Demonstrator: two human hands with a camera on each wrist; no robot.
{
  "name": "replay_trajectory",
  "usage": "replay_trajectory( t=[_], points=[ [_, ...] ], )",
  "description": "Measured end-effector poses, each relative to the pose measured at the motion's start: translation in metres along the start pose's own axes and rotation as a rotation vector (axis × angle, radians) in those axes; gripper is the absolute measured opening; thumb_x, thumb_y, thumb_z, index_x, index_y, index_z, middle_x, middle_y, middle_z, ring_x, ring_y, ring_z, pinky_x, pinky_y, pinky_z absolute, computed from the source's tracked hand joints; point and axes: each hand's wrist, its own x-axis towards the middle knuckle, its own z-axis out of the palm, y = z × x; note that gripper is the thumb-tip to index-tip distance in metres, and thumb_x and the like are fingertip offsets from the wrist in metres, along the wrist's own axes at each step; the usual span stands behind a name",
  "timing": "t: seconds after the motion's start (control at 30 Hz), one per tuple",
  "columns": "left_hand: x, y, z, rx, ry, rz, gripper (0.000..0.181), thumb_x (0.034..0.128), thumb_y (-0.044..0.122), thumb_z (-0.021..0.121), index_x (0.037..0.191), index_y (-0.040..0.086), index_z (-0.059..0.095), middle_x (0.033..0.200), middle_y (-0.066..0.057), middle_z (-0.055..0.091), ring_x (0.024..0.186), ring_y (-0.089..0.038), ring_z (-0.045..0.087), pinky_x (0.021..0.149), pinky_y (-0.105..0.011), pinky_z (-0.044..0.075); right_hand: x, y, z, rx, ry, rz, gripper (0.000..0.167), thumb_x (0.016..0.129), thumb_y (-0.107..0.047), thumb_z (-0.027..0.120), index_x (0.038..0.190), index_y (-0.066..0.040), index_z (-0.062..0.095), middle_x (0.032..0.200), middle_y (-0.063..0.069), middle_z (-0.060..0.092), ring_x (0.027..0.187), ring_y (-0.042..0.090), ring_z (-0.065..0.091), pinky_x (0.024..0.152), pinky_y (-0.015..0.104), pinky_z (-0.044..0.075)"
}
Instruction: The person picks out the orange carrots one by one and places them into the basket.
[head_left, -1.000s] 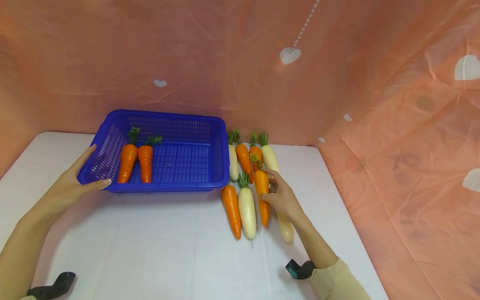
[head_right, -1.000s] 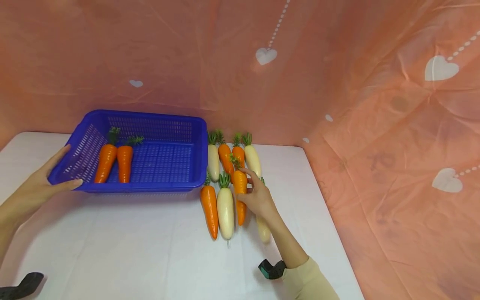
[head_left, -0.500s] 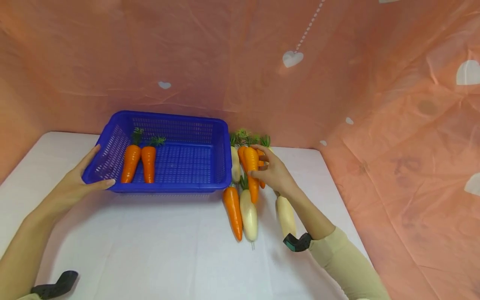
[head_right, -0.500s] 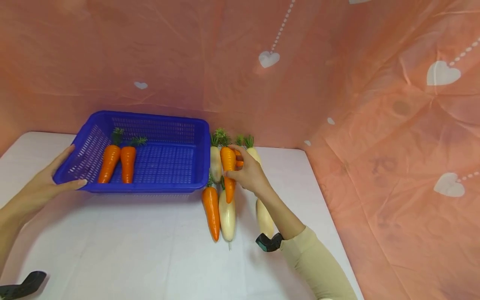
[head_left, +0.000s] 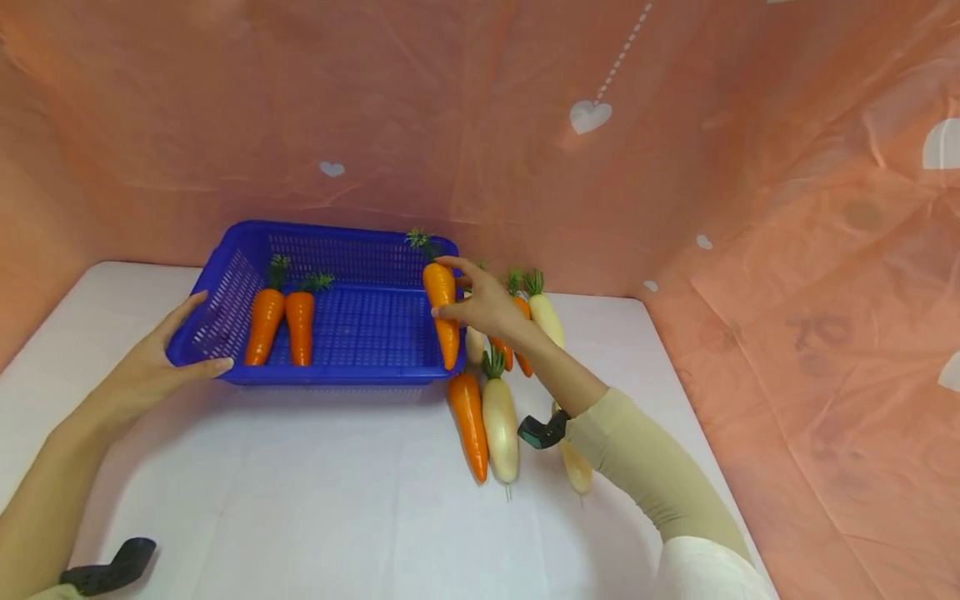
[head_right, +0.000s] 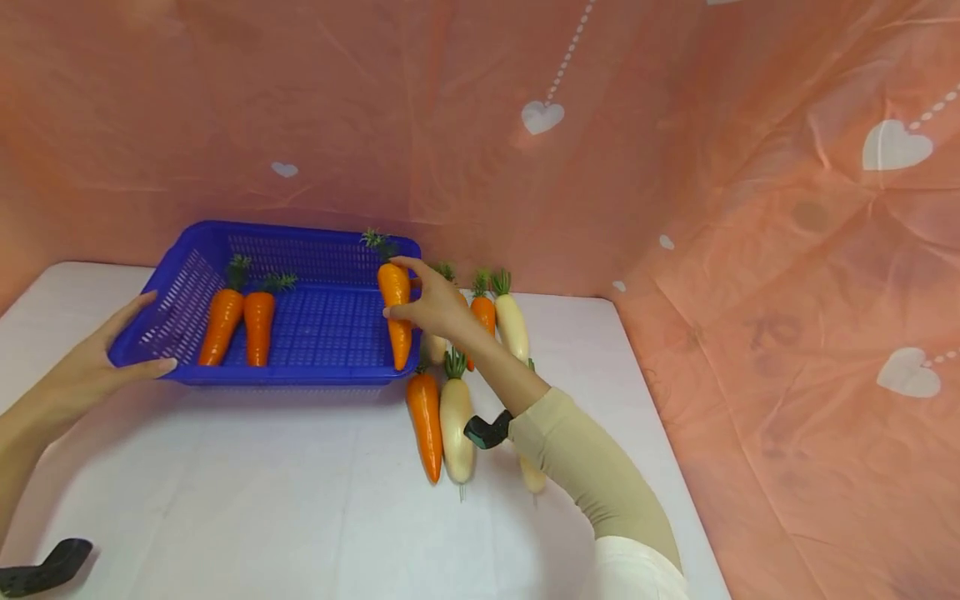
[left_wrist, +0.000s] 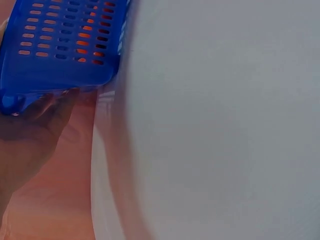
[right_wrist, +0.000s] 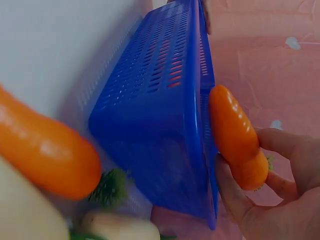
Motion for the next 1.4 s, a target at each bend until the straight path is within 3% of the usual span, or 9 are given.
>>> replay_trajectory(
  t=[0.23,0.5,0.8,0.93,1.03,1.2,1.4],
  points=[
    [0.0,0.005,-0.004,0.065,-0.021,-0.036,0.103,0.0939,0.034,0.068,0.159,0.026,-0.012,0.161,-0.026,-0.013,0.141,-0.06,-0.007,0.104,-0.081,0.003,0.031,-0.008,0.026,-0.025,-0.036,-0.011,0.075,0.086,-0.012,0.078,0.151,-0.024,0.041,0.145,0.016,0.047,0.115,0.029,0.062,0.076,0.032,0.06],
    [0.001,0.003,0.0,0.014,-0.002,-0.014,0.102,0.0945,0.03,0.067,0.158,0.029,-0.013,0.163,-0.022,-0.013,0.142,-0.058,-0.009,0.105,-0.079,-0.001,0.055,-0.011,0.055,0.074,-0.021,-0.03,0.075,0.084,-0.01,0.08,0.149,-0.022,0.045,0.138,0.019,0.053,0.092,0.027,0.069,0.081,0.049,0.06],
    [0.001,0.002,0.0,0.024,0.005,-0.008,0.1,0.0953,0.031,0.066,0.159,0.029,-0.011,0.163,-0.022,-0.012,0.143,-0.058,-0.009,0.105,-0.08,-0.001,0.075,-0.009,0.088,0.047,0.002,-0.006,0.075,0.083,-0.012,0.081,0.149,-0.02,0.046,0.133,0.019,0.055,0.092,0.026,0.068,0.073,0.041,0.062],
    [-0.001,0.002,0.001,0.019,0.005,-0.005,0.099,0.0956,0.03,0.065,0.159,0.029,-0.011,0.163,-0.022,-0.012,0.143,-0.058,-0.009,0.105,-0.08,-0.002,0.083,-0.01,0.105,-0.022,0.015,0.03,0.076,0.081,-0.015,0.084,0.148,-0.022,0.048,0.131,0.014,0.058,0.094,0.023,0.066,0.067,0.031,0.061],
    [-0.001,0.002,0.001,0.006,0.001,-0.005,0.099,0.0958,0.029,0.065,0.159,0.031,-0.011,0.163,-0.02,-0.013,0.143,-0.057,-0.01,0.105,-0.08,-0.004,0.089,-0.011,0.114,-0.149,0.019,0.036,0.076,0.081,-0.021,0.085,0.148,-0.024,0.049,0.129,0.01,0.061,0.097,0.019,0.063,0.065,0.023,0.057],
    [-0.003,0.001,0.0,-0.015,0.007,0.001,0.098,0.096,0.026,0.066,0.158,0.035,-0.01,0.164,-0.018,-0.014,0.144,-0.054,-0.014,0.105,-0.078,-0.007,0.1,-0.014,0.126,-0.342,-0.004,0.028,0.077,0.081,-0.028,0.084,0.149,-0.026,0.048,0.134,0.005,0.061,0.107,0.018,0.061,0.076,0.022,0.051],
    [-0.002,0.002,-0.001,0.004,0.0,-0.006,0.098,0.0963,0.027,0.065,0.158,0.034,-0.011,0.163,-0.02,-0.014,0.143,-0.056,-0.013,0.105,-0.078,-0.007,0.107,-0.011,0.135,-0.384,-0.077,0.05,0.081,0.081,-0.03,0.084,0.151,-0.03,0.044,0.142,0.001,0.056,0.122,0.017,0.056,0.092,0.025,0.049]
  ],
)
